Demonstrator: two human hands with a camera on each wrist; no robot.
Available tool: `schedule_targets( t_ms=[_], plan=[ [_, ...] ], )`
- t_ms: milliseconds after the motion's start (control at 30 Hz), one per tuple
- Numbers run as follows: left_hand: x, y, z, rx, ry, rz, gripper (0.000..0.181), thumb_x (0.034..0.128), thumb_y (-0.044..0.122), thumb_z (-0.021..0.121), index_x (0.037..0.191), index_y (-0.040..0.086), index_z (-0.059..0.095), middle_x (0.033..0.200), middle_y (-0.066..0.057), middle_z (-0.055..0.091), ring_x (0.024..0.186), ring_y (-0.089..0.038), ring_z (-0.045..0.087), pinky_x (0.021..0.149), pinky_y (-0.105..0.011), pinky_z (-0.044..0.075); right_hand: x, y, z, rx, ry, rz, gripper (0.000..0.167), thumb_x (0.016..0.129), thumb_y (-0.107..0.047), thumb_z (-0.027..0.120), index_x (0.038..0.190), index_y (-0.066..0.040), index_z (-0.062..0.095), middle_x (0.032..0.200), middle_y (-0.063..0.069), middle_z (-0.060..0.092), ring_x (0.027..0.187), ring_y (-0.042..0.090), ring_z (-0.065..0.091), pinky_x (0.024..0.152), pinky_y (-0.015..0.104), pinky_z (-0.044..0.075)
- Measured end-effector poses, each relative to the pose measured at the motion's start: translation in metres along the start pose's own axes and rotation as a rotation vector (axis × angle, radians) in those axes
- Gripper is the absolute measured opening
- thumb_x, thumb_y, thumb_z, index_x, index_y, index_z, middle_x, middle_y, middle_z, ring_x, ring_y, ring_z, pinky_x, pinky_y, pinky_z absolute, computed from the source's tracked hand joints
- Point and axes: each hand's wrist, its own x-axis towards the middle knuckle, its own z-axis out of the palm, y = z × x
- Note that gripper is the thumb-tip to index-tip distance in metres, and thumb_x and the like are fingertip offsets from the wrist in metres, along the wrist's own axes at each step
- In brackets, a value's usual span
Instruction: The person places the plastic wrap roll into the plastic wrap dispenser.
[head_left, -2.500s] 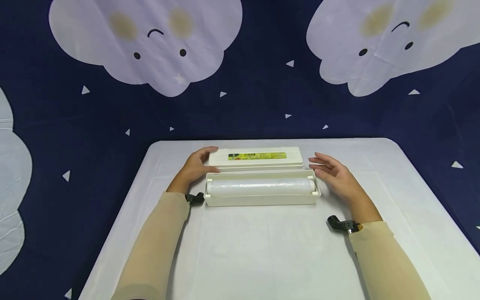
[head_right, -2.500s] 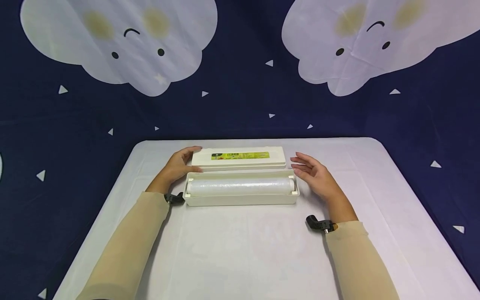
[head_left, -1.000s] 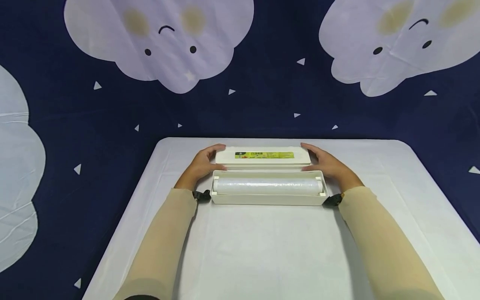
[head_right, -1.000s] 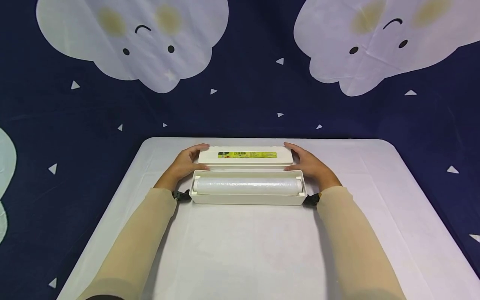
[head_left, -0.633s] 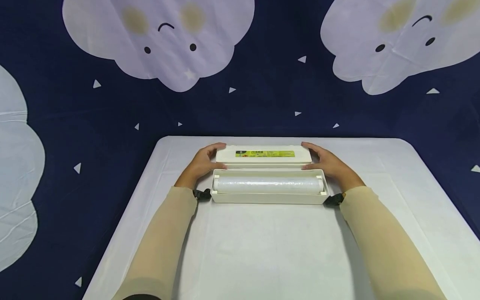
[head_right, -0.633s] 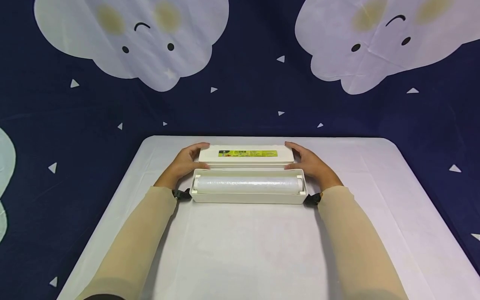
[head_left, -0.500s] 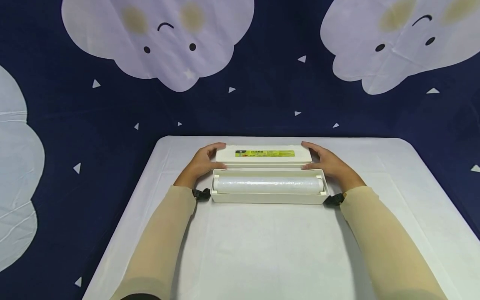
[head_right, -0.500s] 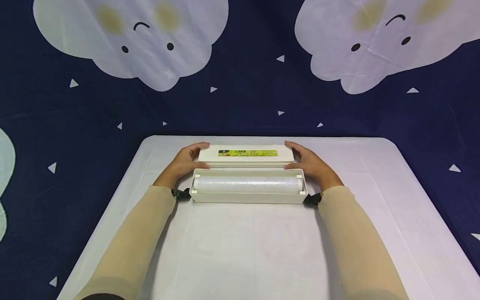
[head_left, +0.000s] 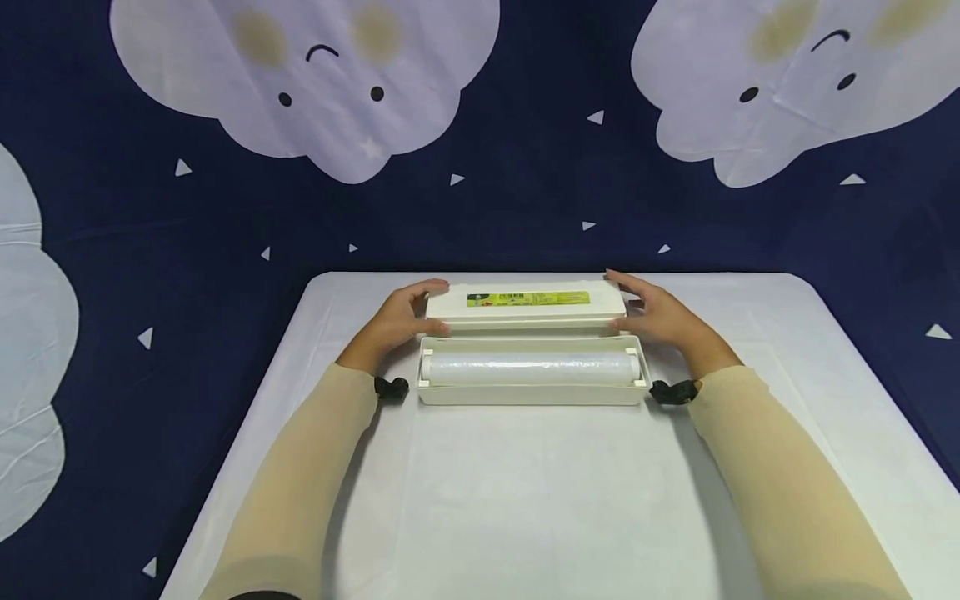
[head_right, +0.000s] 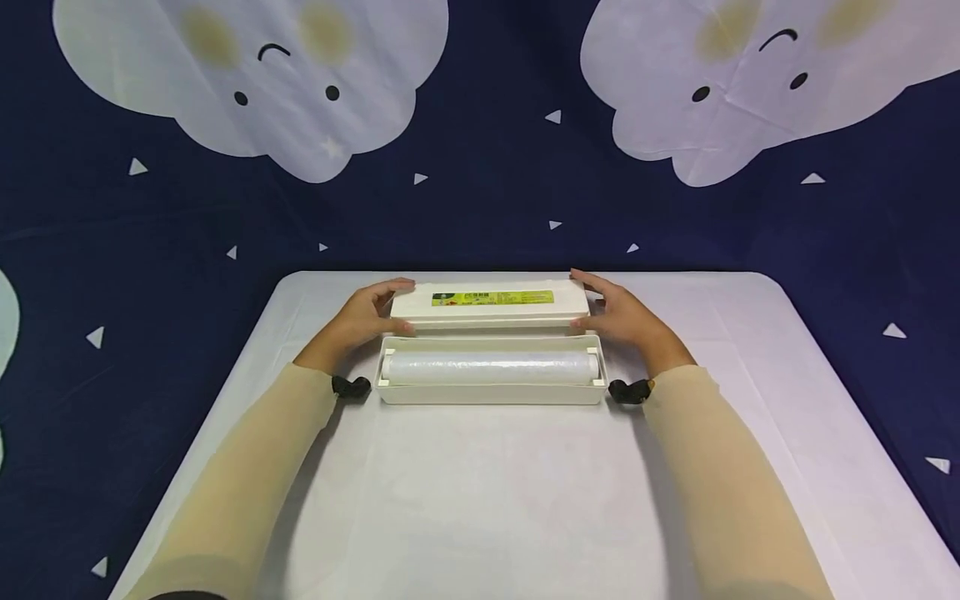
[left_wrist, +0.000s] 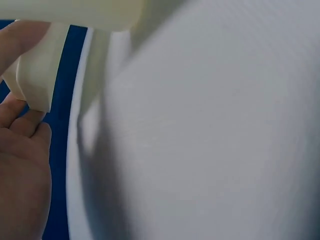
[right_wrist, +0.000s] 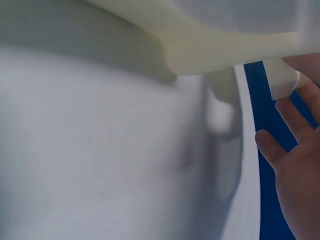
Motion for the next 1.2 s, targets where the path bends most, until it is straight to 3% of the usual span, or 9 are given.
schedule_targets(
  t_ms=[133, 333, 533, 633, 800, 967, 1200],
  plan=[
    [-0.002, 0.015, -0.005, 0.075, 0.011, 0.018, 0.077, 0.0768, 0.008, 0.097, 0.145, 0.006, 0.062, 0.157, -0.002, 0.051, 0.151, -0.017, 0.034, 0.125, -0.030, 0.023, -0.005, -0.007, -0.003, 0.034, 0.010, -0.007, 0.097, 0.088, -0.006, 0.087, 0.167, -0.011, 0.031, 0.169, 0.014, 0.031, 0.147, 0.047, 0.036, 0.120, 0.060, 0.032],
    [-0.006, 0.039, -0.010, 0.103, 0.013, 0.051, 0.078, 0.0775, 0.008, 0.096, 0.147, 0.006, 0.061, 0.156, -0.001, 0.051, 0.150, -0.015, 0.034, 0.123, -0.026, 0.026, -0.011, -0.015, -0.010, 0.090, 0.048, -0.067, 0.099, 0.084, 0.003, 0.088, 0.166, -0.010, 0.033, 0.166, 0.015, 0.035, 0.145, 0.042, 0.040, 0.117, 0.061, 0.036],
    [-0.018, 0.050, -0.013, 0.100, -0.011, 0.071, 0.078, 0.0785, 0.005, 0.095, 0.147, 0.001, 0.059, 0.158, -0.011, 0.049, 0.152, -0.020, 0.033, 0.125, -0.031, 0.024, -0.022, -0.028, -0.013, 0.112, 0.050, -0.121, 0.097, 0.083, 0.008, 0.087, 0.164, -0.010, 0.037, 0.164, 0.018, 0.039, 0.144, 0.037, 0.041, 0.112, 0.023, 0.041],
    [-0.026, 0.053, -0.013, 0.098, -0.015, 0.071, 0.077, 0.0796, 0.007, 0.095, 0.148, 0.004, 0.059, 0.159, -0.010, 0.047, 0.153, -0.019, 0.031, 0.125, -0.031, 0.023, -0.028, -0.036, -0.015, 0.089, 0.054, -0.147, 0.097, 0.082, 0.007, 0.087, 0.164, -0.010, 0.038, 0.162, 0.018, 0.041, 0.143, 0.039, 0.042, 0.108, 0.016, 0.040],
    [-0.039, 0.061, -0.012, 0.131, -0.014, 0.052, 0.079, 0.0795, 0.018, 0.096, 0.149, 0.011, 0.059, 0.161, -0.003, 0.045, 0.153, -0.013, 0.029, 0.124, -0.028, 0.023, -0.042, -0.043, -0.016, 0.061, 0.058, -0.159, 0.096, 0.083, 0.005, 0.088, 0.164, -0.012, 0.040, 0.162, 0.015, 0.043, 0.141, 0.037, 0.045, 0.113, 0.022, 0.040],
    [-0.051, 0.064, -0.008, 0.125, -0.021, 0.072, 0.079, 0.0792, 0.015, 0.096, 0.148, 0.010, 0.060, 0.161, -0.005, 0.046, 0.152, -0.015, 0.031, 0.125, -0.030, 0.023, -0.053, -0.041, -0.013, 0.055, 0.058, -0.196, 0.096, 0.082, 0.005, 0.089, 0.163, -0.009, 0.040, 0.158, 0.018, 0.047, 0.137, 0.037, 0.050, 0.114, 0.026, 0.040],
    [-0.071, 0.066, 0.000, 0.153, -0.025, 0.019, 0.081, 0.0777, 0.019, 0.097, 0.149, 0.012, 0.059, 0.160, -0.003, 0.048, 0.153, -0.018, 0.032, 0.126, -0.035, 0.024, -0.073, -0.044, -0.006, 0.087, 0.057, -0.203, 0.098, 0.080, 0.006, 0.090, 0.163, -0.013, 0.041, 0.155, 0.016, 0.051, 0.135, 0.021, 0.051, 0.116, 0.026, 0.038]
  ],
)
